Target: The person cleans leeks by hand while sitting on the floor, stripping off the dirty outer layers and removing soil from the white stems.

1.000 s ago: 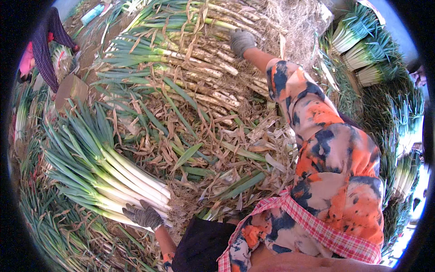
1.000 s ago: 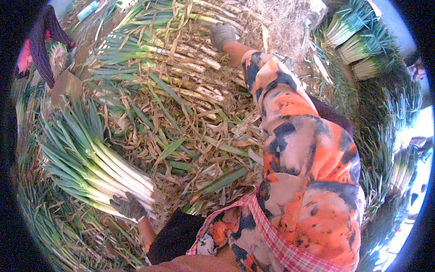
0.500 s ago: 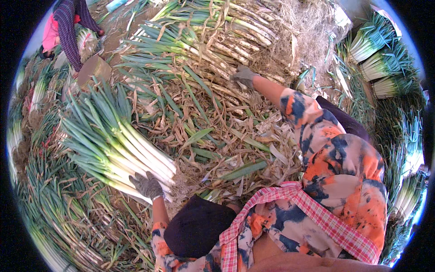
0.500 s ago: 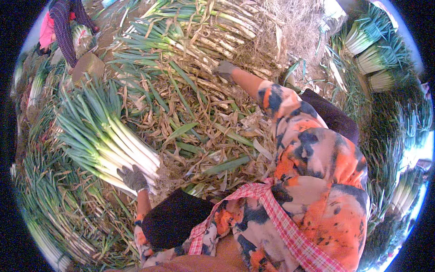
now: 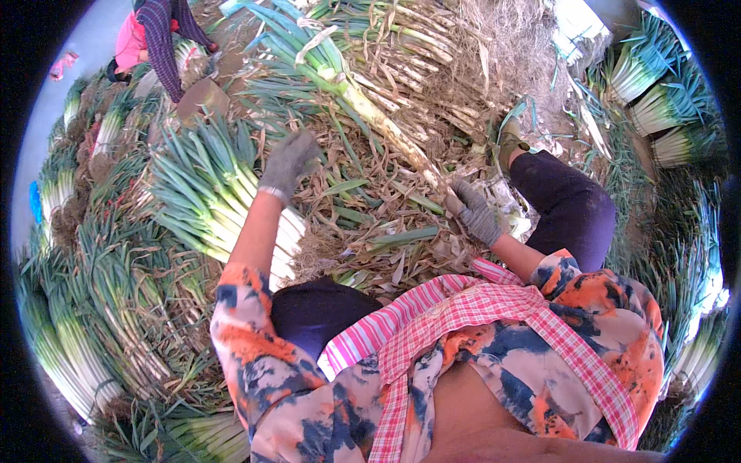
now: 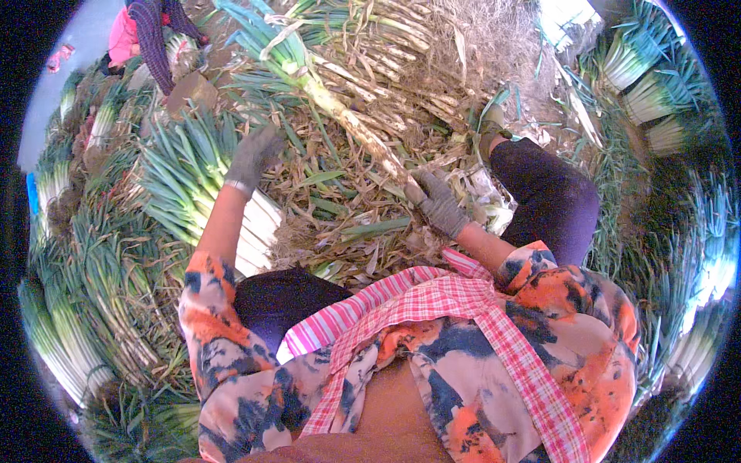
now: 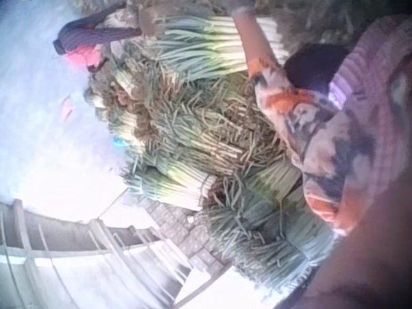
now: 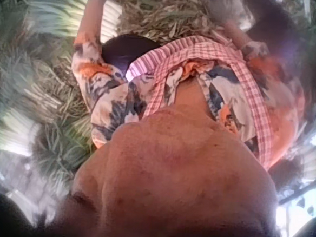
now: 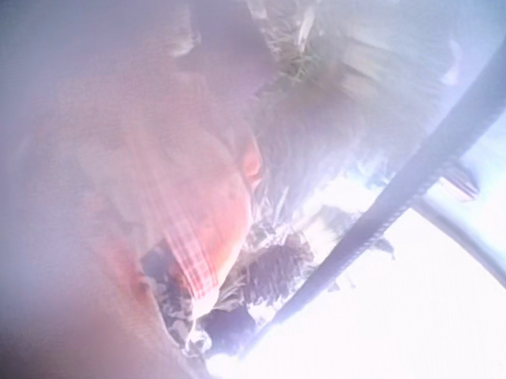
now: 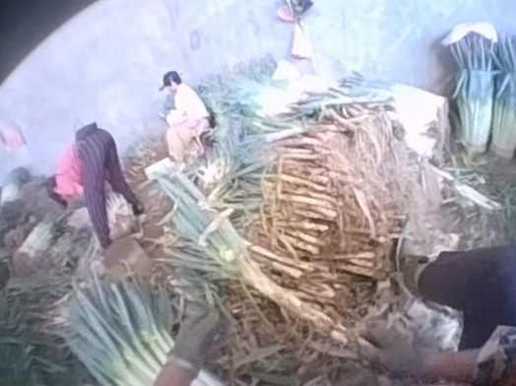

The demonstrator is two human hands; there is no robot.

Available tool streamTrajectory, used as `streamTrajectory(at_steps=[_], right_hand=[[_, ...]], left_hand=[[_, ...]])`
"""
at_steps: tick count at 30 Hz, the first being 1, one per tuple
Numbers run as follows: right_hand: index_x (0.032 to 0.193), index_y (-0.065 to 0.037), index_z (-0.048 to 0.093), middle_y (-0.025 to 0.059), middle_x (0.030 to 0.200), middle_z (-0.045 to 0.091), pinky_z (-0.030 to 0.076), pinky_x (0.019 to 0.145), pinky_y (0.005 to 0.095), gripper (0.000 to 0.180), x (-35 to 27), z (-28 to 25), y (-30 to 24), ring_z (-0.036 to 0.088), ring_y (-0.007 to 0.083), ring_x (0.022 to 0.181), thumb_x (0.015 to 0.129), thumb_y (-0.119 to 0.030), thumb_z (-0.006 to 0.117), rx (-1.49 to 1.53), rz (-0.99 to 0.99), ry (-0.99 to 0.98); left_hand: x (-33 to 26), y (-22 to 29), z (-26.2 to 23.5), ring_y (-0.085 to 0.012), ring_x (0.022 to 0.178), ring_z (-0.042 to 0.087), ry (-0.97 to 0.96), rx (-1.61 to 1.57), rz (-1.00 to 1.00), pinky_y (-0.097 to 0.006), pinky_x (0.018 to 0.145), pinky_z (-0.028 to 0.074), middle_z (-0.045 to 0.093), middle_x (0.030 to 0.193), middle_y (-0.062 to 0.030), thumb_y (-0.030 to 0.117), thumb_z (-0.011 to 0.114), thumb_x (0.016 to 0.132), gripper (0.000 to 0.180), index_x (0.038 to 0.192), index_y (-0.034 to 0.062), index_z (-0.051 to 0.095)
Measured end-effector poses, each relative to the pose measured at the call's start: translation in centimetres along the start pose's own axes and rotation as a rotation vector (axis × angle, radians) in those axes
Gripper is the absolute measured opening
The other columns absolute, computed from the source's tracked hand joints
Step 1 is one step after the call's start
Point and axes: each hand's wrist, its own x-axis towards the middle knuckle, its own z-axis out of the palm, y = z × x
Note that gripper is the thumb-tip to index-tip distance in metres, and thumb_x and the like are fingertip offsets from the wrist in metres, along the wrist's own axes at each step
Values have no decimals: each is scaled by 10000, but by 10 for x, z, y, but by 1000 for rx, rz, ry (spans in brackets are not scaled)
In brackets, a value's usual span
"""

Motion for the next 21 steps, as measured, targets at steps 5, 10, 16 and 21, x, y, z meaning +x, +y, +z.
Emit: streamTrajectory(at_steps=[5, 10, 16, 21], right_hand=[[1002, -5, 522, 112, 831, 547, 416, 692, 297, 343, -37, 8, -37, 500, 156, 755, 803, -283, 551, 102, -81, -39], [818, 1, 515, 65, 695, 536, 405, 607, 284, 352, 51, 6, -85, 484, 137, 663, 732, -320, 632, 83, -19, -90], [926, -27, 539, 78, 818, 571, 439, 696, 296, 383, 147, 40, -136, 534, 162, 753, 678, -285, 675, 228, -270, -194], [919, -87, 550, 85, 784, 594, 445, 654, 324, 218, 48, 49, -68, 566, 180, 695, 832, -273, 473, -546, -388, -791]], left_hand=[[12, 52, 40, -153, 765, 557, -8, -543, 124, -271, 556, 441, 589, 897, -41, 273, 629, 764, 336, 1016, 73, 530], [-9, 47, 62, -125, 685, 567, -2, -627, 204, -213, 455, 420, 600, 862, -19, 189, 634, 758, 268, 990, 98, 537], [-24, 51, 66, -96, 641, 559, 13, -613, 320, -180, 396, 390, 597, 798, -23, 181, 602, 782, 228, 975, 84, 530], [-4, 21, -15, -103, 490, 487, 267, -584, 227, -183, 336, 332, 566, 721, -33, 190, 634, 760, 194, 882, 75, 535]])
